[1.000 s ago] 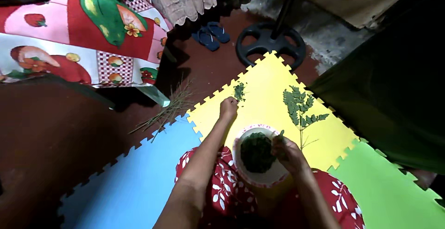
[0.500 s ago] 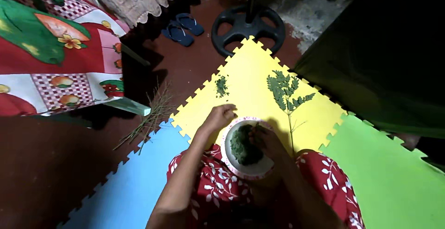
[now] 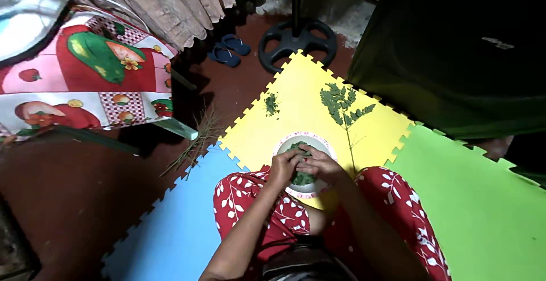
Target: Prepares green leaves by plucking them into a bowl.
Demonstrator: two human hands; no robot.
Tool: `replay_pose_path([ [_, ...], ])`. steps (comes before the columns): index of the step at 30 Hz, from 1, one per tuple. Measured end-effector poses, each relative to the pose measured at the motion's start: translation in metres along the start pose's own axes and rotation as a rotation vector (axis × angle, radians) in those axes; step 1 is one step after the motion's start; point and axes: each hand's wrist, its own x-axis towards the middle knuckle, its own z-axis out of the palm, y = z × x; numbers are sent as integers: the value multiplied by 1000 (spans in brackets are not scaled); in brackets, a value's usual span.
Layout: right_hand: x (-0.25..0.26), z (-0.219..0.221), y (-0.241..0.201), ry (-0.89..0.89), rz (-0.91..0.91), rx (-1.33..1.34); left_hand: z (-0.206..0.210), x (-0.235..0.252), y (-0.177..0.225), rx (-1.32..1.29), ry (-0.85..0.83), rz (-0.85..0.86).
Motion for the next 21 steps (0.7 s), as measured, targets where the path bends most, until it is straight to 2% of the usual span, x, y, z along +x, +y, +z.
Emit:
replay_pose_path([
  [3,-1,-10,-4,21,-67,-194,-2,6,9,-289,66,-218],
  [6,0,-13,-3,90,-213,-284,-3,6,16,-421,57,-320],
  [8,0,-12,-1,92,-295,-299,-1,6,15,-383,34,-327],
  [10,0,-6,-1,124,-292,-297,3,7,10,-274,8,-289],
  [13,1,7,1,290,-256,-211,6,7,11,-117,-36,-256],
  [16,6,5,4,365,-235,-107,9,8,16,-217,-14,-325],
  [21,6,-2,4,266,-268,-97,10,12,13,-412,75,-393],
])
